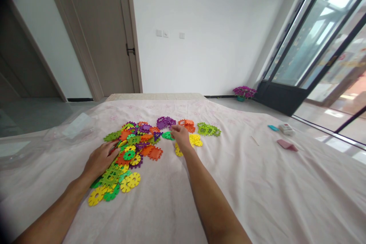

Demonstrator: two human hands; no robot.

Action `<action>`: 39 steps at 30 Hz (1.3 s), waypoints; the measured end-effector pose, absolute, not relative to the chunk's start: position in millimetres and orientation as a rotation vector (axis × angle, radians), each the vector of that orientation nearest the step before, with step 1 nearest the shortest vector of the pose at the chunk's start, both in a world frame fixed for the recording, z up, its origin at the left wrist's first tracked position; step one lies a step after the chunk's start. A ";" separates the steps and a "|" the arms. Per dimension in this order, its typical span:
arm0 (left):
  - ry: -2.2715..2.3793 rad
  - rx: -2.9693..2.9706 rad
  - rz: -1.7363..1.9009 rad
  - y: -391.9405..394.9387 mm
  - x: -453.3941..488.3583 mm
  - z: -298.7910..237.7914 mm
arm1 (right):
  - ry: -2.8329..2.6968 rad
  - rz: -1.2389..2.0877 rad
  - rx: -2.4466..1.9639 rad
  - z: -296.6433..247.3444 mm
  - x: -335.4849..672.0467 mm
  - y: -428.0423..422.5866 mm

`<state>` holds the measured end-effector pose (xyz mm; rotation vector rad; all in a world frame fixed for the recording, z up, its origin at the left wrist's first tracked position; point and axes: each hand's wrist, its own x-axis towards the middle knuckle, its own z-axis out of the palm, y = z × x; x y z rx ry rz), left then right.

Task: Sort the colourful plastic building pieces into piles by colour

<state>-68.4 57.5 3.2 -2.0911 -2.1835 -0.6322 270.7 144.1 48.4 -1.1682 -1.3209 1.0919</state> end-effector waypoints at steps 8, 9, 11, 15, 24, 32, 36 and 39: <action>-2.185 -2.094 -0.660 57.2 -68.1 3.4 | -2.053 1.054 -1.230 60.5 252.5 123.1; -2.184 -2.095 -0.662 57.3 -68.1 3.3 | -2.159 0.969 -1.255 61.8 251.3 120.9; -2.179 -2.096 -0.667 57.5 -68.3 3.1 | -2.354 0.801 -1.323 63.2 247.7 116.6; -2.195 -2.097 -0.670 57.5 -68.5 2.9 | -2.541 0.615 -1.458 64.1 237.8 107.9; -2.224 -2.103 -0.622 57.2 -67.9 5.1 | -2.438 0.722 -1.443 77.4 251.8 112.3; -2.213 -2.097 -0.609 57.8 -69.0 3.7 | -1.735 0.734 -1.496 62.4 292.6 144.5; -2.214 -2.090 -0.615 57.2 -68.1 4.3 | -1.206 0.817 -1.380 57.4 303.1 155.2; -2.211 -2.099 -0.620 57.1 -68.0 4.8 | -1.180 0.791 -1.361 54.5 303.5 156.3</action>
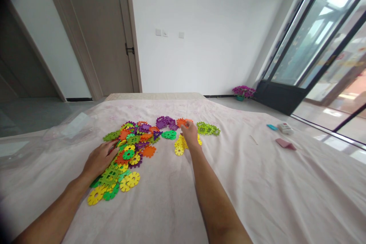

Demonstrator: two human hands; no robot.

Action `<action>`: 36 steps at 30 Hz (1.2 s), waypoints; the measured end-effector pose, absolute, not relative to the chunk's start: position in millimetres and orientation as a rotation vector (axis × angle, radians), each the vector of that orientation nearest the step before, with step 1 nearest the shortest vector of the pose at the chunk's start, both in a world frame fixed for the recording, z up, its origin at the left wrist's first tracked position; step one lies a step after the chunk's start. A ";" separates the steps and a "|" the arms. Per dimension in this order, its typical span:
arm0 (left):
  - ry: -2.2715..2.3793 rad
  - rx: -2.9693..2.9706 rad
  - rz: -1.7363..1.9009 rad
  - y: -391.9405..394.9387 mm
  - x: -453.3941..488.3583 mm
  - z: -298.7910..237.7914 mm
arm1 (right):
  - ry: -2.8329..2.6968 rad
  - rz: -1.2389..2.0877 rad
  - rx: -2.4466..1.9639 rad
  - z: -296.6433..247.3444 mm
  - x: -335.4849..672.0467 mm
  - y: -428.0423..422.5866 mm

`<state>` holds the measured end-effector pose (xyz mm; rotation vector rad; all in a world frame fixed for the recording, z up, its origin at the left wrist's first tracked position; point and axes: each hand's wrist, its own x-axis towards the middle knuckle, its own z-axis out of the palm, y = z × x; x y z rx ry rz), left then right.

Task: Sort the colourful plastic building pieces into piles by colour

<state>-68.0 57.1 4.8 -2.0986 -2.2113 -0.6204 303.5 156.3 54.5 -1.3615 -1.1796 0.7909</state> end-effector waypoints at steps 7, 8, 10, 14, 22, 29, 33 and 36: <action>-2.219 -2.097 -0.617 57.1 -68.9 4.4 | -1.617 1.021 -1.316 54.3 275.3 140.4; -2.219 -2.096 -0.616 57.1 -68.9 4.4 | -1.697 1.038 -1.324 55.1 269.2 136.7; -2.214 -2.098 -0.617 57.2 -69.0 4.4 | -1.917 1.017 -1.313 56.4 257.1 128.1; -2.207 -2.100 -0.645 57.1 -68.5 4.8 | -2.308 0.728 -1.376 56.3 234.9 109.2; -2.185 -2.090 -0.644 56.7 -67.9 6.0 | -2.375 0.513 -1.538 49.7 218.6 97.3; -2.200 -2.102 -0.637 58.5 -69.7 3.2 | -2.164 0.956 -1.348 53.8 228.4 107.0; -2.198 -2.093 -0.633 58.6 -69.6 2.5 | -1.938 1.151 -1.339 58.3 244.8 116.9; -2.193 -2.090 -0.640 58.6 -69.9 2.1 | -1.786 1.169 -1.400 58.9 261.2 127.1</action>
